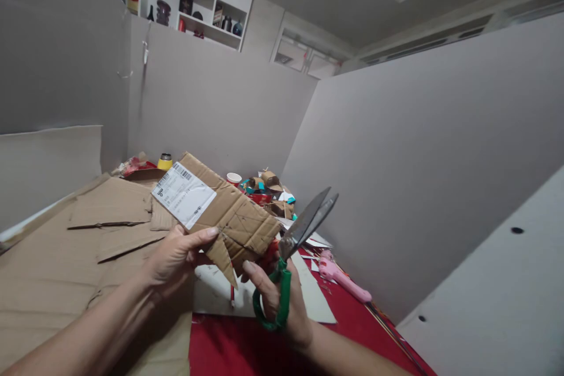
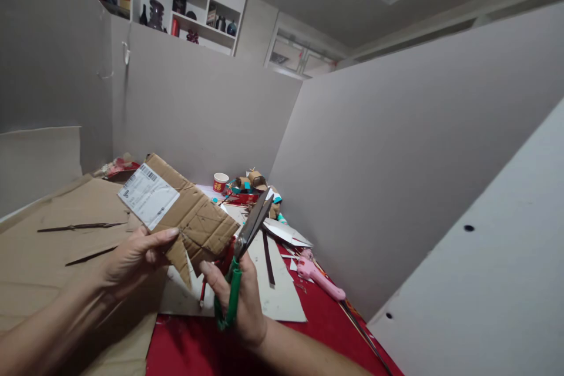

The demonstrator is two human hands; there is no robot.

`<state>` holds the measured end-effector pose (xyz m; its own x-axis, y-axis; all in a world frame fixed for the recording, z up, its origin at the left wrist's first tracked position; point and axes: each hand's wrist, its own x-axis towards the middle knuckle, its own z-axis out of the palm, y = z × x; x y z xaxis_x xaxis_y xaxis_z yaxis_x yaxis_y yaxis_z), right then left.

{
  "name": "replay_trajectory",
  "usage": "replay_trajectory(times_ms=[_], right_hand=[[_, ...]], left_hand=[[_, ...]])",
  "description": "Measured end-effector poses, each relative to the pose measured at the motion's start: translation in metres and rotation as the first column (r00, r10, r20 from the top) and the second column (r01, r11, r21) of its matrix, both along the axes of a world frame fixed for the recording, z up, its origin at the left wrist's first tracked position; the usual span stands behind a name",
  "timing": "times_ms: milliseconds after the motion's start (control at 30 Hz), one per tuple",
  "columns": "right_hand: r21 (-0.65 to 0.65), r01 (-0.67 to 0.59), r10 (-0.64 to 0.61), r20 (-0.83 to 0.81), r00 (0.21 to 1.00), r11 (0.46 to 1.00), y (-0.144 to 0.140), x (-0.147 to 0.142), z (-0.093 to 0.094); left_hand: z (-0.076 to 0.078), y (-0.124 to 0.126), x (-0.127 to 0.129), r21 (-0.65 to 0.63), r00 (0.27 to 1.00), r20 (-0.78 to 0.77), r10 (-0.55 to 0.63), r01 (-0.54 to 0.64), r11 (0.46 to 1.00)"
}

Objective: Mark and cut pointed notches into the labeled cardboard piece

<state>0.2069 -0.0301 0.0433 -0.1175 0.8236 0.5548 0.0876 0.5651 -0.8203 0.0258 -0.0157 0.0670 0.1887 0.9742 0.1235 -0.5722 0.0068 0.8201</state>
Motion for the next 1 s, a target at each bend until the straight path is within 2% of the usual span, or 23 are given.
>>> replay_trajectory(times_ms=[167,300,667,867,1000], right_hand=[[-0.044,-0.151,0.145,-0.124,0.982,0.988,0.004,-0.003,-0.005],[-0.068,-0.184,0.166,-0.209,0.964,0.981,0.009,-0.002,-0.011],[-0.07,-0.219,0.198,-0.227,0.954,0.973,0.008,-0.003,-0.01],[-0.049,-0.157,0.149,-0.145,0.978,0.986,0.01,0.002,-0.015],[-0.071,-0.123,0.108,-0.189,0.976,0.99,0.011,-0.001,-0.017]], left_hand=[[-0.001,-0.003,0.003,0.021,1.0,-0.016,-0.018,0.018,1.0],[-0.001,-0.004,0.003,0.047,1.0,-0.016,0.001,0.0,0.999],[-0.002,-0.003,0.003,0.044,1.0,0.006,0.016,-0.016,0.999],[-0.001,-0.003,0.002,0.014,0.998,0.025,-0.05,0.049,0.999],[0.0,-0.001,0.0,-0.009,0.999,0.049,-0.018,0.018,1.0]])
